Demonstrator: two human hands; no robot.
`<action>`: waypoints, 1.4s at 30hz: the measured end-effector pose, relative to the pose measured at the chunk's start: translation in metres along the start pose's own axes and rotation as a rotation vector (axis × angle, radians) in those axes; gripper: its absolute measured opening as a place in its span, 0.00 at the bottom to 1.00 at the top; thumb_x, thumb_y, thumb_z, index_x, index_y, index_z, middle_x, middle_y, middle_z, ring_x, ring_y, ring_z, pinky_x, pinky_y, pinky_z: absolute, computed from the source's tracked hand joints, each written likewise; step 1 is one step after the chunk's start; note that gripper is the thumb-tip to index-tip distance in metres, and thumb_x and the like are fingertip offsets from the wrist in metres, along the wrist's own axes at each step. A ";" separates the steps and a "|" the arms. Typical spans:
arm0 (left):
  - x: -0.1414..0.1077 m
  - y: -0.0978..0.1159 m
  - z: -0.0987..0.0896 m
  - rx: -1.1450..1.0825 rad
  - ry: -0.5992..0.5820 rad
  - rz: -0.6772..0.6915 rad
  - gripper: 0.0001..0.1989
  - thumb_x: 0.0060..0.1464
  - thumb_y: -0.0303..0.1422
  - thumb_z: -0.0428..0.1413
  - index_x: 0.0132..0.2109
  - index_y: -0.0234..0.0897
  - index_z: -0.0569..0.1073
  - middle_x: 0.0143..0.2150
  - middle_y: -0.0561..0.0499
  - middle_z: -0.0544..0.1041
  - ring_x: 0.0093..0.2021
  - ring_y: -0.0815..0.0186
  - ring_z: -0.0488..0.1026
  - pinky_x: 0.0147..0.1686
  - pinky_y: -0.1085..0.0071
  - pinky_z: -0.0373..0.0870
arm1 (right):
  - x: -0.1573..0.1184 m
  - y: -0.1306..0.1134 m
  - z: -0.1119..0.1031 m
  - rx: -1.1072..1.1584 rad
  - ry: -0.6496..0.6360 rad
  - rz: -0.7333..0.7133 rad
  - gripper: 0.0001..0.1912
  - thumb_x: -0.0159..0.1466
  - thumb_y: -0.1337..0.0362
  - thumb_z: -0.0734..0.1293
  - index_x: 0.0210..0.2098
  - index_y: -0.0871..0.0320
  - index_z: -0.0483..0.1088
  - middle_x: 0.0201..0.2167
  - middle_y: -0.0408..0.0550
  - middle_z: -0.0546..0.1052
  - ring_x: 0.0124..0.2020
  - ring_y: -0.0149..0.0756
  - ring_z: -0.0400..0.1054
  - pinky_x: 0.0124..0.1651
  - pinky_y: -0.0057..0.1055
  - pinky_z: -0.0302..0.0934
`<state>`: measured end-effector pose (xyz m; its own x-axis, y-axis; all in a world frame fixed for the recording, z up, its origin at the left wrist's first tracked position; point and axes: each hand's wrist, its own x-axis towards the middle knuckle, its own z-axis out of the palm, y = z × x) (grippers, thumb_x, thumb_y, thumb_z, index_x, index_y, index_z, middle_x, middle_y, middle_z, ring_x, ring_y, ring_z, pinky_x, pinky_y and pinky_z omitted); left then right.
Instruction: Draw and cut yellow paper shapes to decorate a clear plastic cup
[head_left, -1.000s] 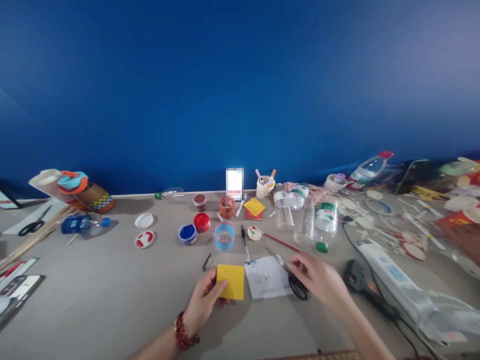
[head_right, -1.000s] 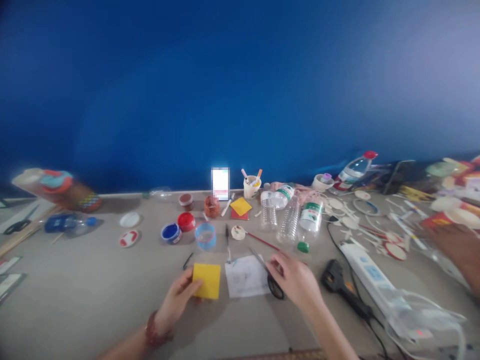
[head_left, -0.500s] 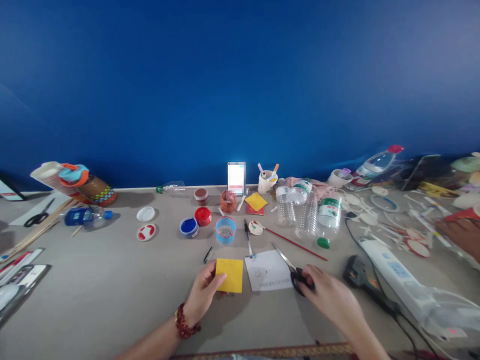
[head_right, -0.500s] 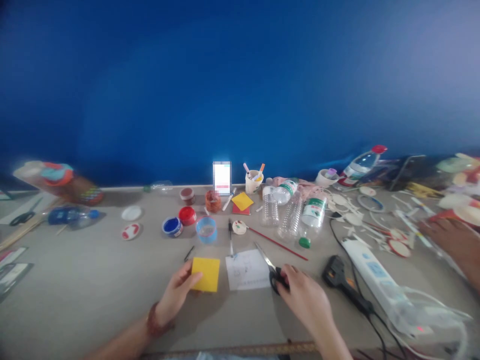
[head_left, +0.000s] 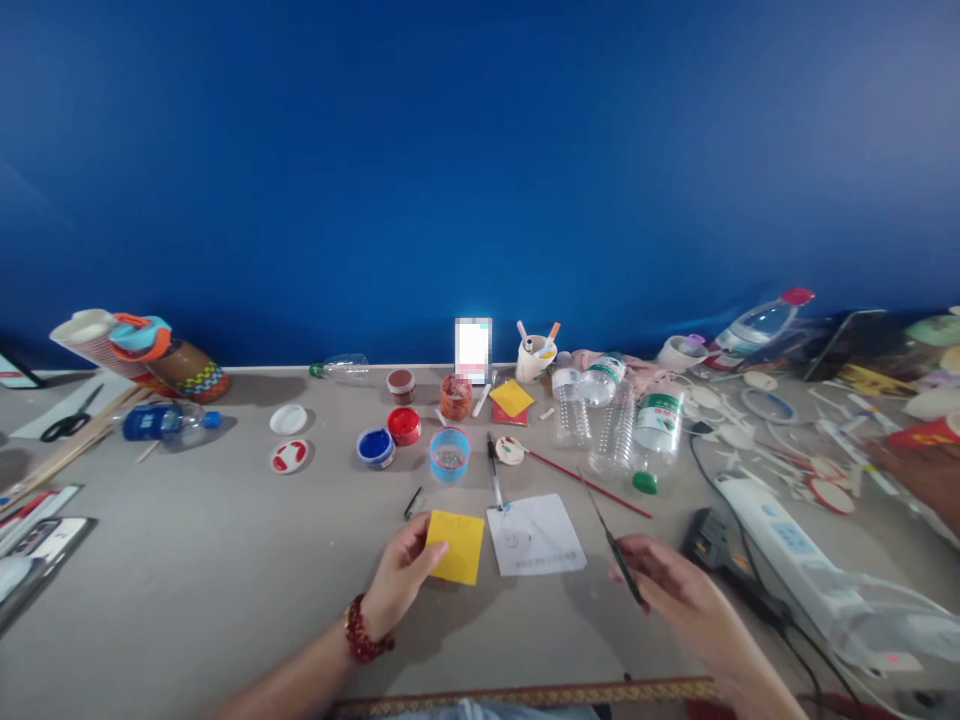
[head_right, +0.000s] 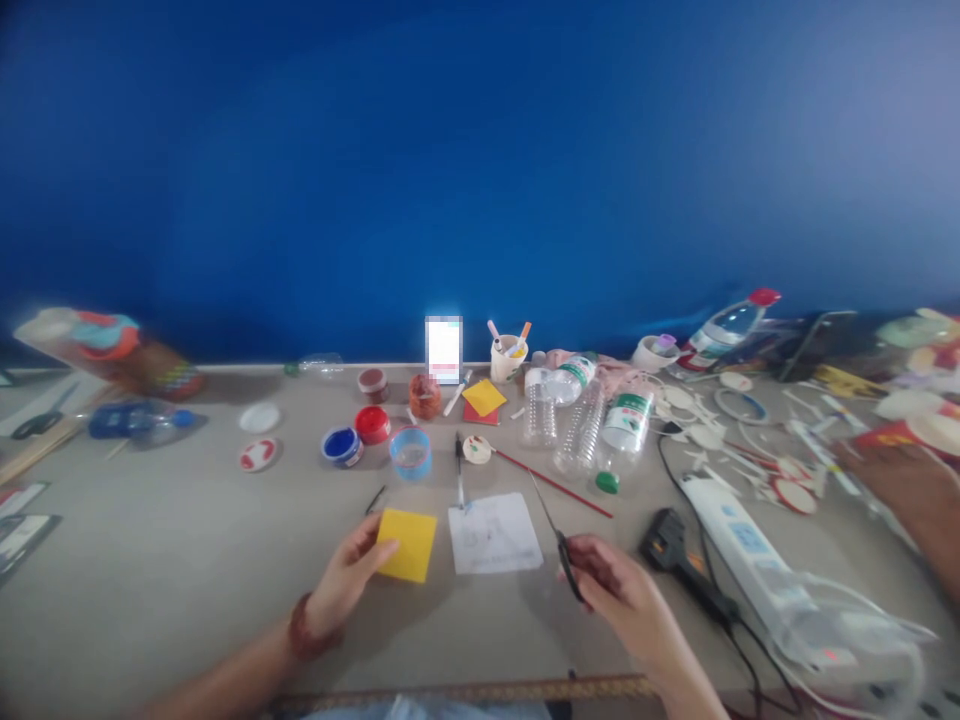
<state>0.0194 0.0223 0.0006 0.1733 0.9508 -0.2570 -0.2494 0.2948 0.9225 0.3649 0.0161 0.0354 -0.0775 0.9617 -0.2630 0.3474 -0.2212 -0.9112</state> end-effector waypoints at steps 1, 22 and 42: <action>0.000 0.000 0.000 -0.006 0.004 0.005 0.25 0.48 0.44 0.63 0.49 0.33 0.75 0.42 0.45 0.80 0.39 0.59 0.76 0.40 0.67 0.73 | 0.000 -0.005 0.008 0.044 -0.046 -0.028 0.21 0.55 0.45 0.67 0.35 0.58 0.70 0.28 0.51 0.76 0.26 0.38 0.69 0.24 0.29 0.63; 0.001 0.001 0.000 0.043 -0.007 -0.044 0.26 0.49 0.47 0.61 0.50 0.35 0.72 0.38 0.47 0.79 0.32 0.63 0.75 0.27 0.71 0.75 | 0.000 0.029 0.014 -0.726 0.293 -0.242 0.11 0.57 0.52 0.65 0.33 0.52 0.70 0.25 0.44 0.77 0.22 0.36 0.70 0.27 0.28 0.62; 0.001 -0.003 -0.001 0.070 0.010 -0.008 0.20 0.52 0.43 0.60 0.47 0.35 0.71 0.36 0.51 0.75 0.34 0.65 0.73 0.29 0.74 0.72 | 0.013 0.020 -0.017 -0.992 0.146 -0.209 0.06 0.57 0.57 0.66 0.32 0.51 0.69 0.30 0.43 0.79 0.30 0.39 0.76 0.29 0.28 0.62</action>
<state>0.0190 0.0223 -0.0032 0.1657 0.9495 -0.2665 -0.1810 0.2949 0.9382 0.3870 0.0274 0.0190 -0.1334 0.9907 -0.0275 0.9619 0.1228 -0.2441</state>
